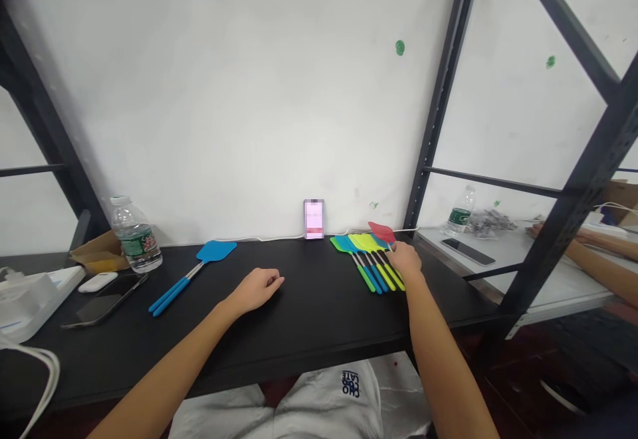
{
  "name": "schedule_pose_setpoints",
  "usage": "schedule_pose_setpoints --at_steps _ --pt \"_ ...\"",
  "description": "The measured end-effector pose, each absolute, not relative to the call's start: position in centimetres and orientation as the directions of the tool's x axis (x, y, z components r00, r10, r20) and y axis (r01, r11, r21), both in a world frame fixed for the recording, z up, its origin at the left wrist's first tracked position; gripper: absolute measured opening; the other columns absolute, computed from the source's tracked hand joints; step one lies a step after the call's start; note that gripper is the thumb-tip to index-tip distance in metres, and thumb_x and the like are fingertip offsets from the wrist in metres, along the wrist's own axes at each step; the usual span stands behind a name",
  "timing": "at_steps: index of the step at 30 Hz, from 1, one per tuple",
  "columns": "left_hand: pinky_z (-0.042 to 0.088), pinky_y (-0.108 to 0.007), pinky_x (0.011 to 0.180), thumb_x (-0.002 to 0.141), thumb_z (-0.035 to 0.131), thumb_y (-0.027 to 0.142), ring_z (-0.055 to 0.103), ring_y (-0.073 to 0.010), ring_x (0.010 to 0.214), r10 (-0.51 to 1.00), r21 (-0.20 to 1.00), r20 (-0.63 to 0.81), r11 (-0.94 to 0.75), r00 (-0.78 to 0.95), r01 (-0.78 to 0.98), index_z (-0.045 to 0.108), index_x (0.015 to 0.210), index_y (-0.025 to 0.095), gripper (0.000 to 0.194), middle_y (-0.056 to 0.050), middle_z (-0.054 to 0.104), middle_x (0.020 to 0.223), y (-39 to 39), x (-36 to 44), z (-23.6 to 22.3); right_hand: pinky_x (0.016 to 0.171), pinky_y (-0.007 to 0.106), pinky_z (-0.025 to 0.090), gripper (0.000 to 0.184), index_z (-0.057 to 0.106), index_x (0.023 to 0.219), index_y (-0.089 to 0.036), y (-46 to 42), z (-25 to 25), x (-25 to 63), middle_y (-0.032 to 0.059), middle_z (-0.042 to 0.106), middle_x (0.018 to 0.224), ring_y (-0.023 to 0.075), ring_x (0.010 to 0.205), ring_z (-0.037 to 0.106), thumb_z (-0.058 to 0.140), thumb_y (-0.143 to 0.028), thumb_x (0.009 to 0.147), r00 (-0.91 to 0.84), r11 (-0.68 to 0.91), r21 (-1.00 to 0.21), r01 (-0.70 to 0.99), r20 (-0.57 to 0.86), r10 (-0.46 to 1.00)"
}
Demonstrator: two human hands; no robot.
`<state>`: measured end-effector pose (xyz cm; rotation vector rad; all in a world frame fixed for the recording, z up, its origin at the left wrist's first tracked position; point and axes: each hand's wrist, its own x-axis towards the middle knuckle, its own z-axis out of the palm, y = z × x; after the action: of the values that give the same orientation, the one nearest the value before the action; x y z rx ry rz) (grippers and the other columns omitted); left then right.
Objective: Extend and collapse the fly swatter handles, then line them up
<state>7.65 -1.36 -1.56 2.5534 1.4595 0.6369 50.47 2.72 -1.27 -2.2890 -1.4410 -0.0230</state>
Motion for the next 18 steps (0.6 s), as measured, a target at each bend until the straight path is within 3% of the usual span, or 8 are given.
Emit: schedule_pose_setpoints --at_steps 5,11,18 --pt "0.026 -0.025 0.057 0.091 0.039 0.044 0.050 -0.0146 0.062 0.857 0.317 0.278 -0.509 0.435 0.800 0.052 0.066 0.020 0.037 0.000 0.056 0.064 -1.4 7.7 -1.5 0.075 0.039 0.049 0.028 0.069 0.097 -0.023 2.9 -1.4 51.6 0.0146 0.067 0.101 0.0320 0.096 0.063 0.054 -0.038 0.080 0.518 -0.423 -0.354 0.834 0.236 0.822" --pt "0.027 -0.025 0.057 0.091 0.040 0.044 0.051 -0.0144 0.063 0.851 0.319 0.277 -0.519 0.446 0.793 0.051 0.067 0.020 0.036 -0.001 0.057 0.065 -1.4 7.6 -1.4 0.077 0.044 0.050 0.030 0.070 0.102 -0.024 3.0 -2.3 53.8 0.0173 0.064 0.111 0.0358 0.102 0.062 0.058 -0.029 0.076 0.612 -0.534 -0.370 0.760 0.134 0.779" --pt "0.026 -0.025 0.056 0.091 0.039 0.044 0.050 -0.0141 0.061 0.851 0.331 0.276 -0.520 0.446 0.788 0.050 0.066 0.020 0.037 -0.001 0.056 0.064 -1.3 7.6 -1.4 0.077 0.040 0.052 0.030 0.071 0.098 -0.016 3.2 -2.7 54.1 0.0203 0.066 0.100 0.0320 0.095 0.065 0.062 -0.032 0.074 0.604 -0.531 -0.340 0.776 0.162 0.780"
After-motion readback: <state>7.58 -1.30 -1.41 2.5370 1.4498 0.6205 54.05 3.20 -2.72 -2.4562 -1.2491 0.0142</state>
